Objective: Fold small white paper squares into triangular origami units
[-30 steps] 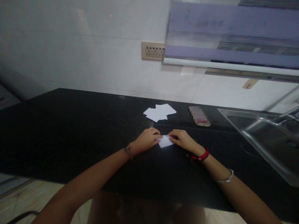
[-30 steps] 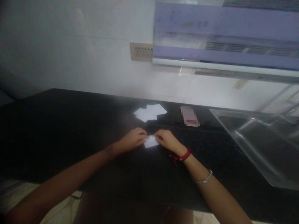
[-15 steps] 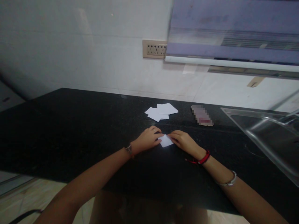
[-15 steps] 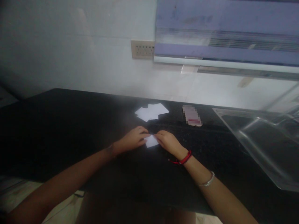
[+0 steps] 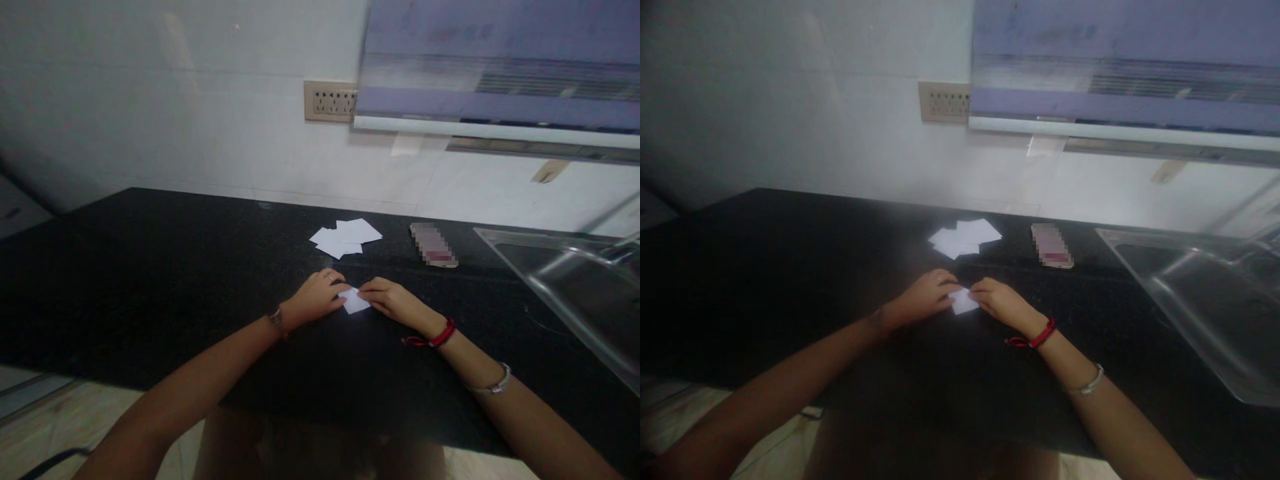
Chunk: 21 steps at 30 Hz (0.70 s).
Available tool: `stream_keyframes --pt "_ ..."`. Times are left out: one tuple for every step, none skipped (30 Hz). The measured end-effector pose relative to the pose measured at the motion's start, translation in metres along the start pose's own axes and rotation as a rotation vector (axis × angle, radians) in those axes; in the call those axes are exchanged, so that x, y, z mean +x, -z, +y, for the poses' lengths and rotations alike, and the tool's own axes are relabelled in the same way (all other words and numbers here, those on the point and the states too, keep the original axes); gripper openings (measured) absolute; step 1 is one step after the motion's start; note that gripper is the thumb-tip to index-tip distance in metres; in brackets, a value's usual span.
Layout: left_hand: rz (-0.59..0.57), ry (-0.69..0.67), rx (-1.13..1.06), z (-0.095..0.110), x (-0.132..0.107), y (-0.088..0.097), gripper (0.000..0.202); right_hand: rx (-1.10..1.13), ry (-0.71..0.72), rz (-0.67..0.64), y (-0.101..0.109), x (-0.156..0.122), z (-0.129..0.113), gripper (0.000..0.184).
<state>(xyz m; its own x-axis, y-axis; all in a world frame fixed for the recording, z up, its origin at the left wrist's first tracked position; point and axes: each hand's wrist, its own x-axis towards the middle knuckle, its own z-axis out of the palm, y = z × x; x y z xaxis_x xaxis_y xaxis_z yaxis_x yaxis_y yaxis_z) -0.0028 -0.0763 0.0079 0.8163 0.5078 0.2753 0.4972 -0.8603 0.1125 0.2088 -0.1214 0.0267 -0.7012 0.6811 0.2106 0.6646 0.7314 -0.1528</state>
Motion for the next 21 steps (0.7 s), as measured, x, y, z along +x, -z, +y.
stream_keyframes --pt "0.003 0.001 0.0 -0.0001 0.0001 -0.0003 0.028 -0.002 0.004 -0.003 0.0003 0.0004 -0.0005 0.026" --pt "0.006 0.003 -0.001 -0.0002 0.0001 -0.0006 0.028 -0.004 0.007 -0.005 0.0007 0.0008 -0.0011 0.026" --pt "0.009 0.004 -0.002 -0.0002 0.0002 -0.0008 0.028 -0.008 0.009 -0.007 0.0011 0.0011 -0.0017 0.026" --pt "0.01 0.004 -0.003 -0.0003 0.0003 -0.0009 0.028 -0.014 0.009 -0.008 0.0015 0.0014 -0.0023 0.026" --pt "0.01 0.003 -0.004 -0.0004 0.0004 -0.0011 0.028 -0.019 0.008 -0.008 0.0018 0.0015 -0.0028 0.025" --pt "0.009 0.002 -0.004 -0.0004 0.0004 -0.0013 0.028 -0.025 0.006 -0.008 0.0022 0.0016 -0.0032 0.025" --pt "0.01 0.002 -0.003 -0.0004 0.0004 -0.0015 0.029 -0.029 0.005 -0.008 0.0024 0.0016 -0.0035 0.025" --pt "0.011 0.003 0.0 -0.0004 0.0003 -0.0017 0.029 -0.032 0.005 -0.008 0.0026 0.0016 -0.0037 0.025" --pt "0.014 0.004 0.006 -0.0002 0.0002 -0.0017 0.029 -0.032 0.005 -0.006 0.0028 0.0016 -0.0038 0.025" --pt "0.015 0.004 0.012 0.0 0.0 -0.0017 0.029 -0.032 0.006 -0.004 0.0031 0.0016 -0.0038 0.025" --pt "0.015 0.005 0.017 0.0003 -0.0001 -0.0016 0.029 -0.031 0.008 -0.004 0.0033 0.0016 -0.0039 0.025" --pt "0.012 0.006 0.021 0.0006 -0.0003 -0.0014 0.029 -0.028 0.009 -0.005 0.0036 0.0017 -0.0041 0.024" --pt "0.006 0.006 0.023 0.0008 -0.0003 -0.0012 0.028 -0.026 0.011 -0.004 0.004 0.0018 -0.0044 0.024" --pt "0.001 0.008 0.024 0.0009 -0.0003 -0.001 0.029 -0.023 0.012 -0.005 0.0045 0.002 -0.0049 0.024" --pt "-0.003 0.012 0.023 0.0008 -0.0002 -0.001 0.029 -0.021 0.013 -0.008 0.0049 0.0021 -0.0054 0.024" --pt "-0.008 0.014 0.022 0.0006 0.0 -0.001 0.029 -0.021 0.014 -0.011 0.0054 0.0023 -0.0061 0.024" --pt "-0.013 0.015 0.021 0.0003 0.0001 -0.0011 0.029 -0.023 0.014 -0.013 0.0058 0.0025 -0.0068 0.024" --pt "-0.019 0.017 0.019 0.0 0.0003 -0.0012 0.029 -0.028 0.015 -0.015 0.0061 0.0027 -0.0075 0.024" --pt "-0.024 0.019 0.017 -0.0003 0.0004 -0.0012 0.029 -0.033 0.017 -0.016 0.0062 0.0029 -0.008 0.024" --pt "-0.029 0.021 0.014 -0.0005 0.0005 -0.001 0.029 -0.036 0.018 -0.016 0.0062 0.0031 -0.0083 0.024" --pt "-0.033 0.024 0.012 -0.0005 0.0006 -0.0007 0.029 -0.037 0.021 -0.014 0.0058 0.0032 -0.0083 0.023"
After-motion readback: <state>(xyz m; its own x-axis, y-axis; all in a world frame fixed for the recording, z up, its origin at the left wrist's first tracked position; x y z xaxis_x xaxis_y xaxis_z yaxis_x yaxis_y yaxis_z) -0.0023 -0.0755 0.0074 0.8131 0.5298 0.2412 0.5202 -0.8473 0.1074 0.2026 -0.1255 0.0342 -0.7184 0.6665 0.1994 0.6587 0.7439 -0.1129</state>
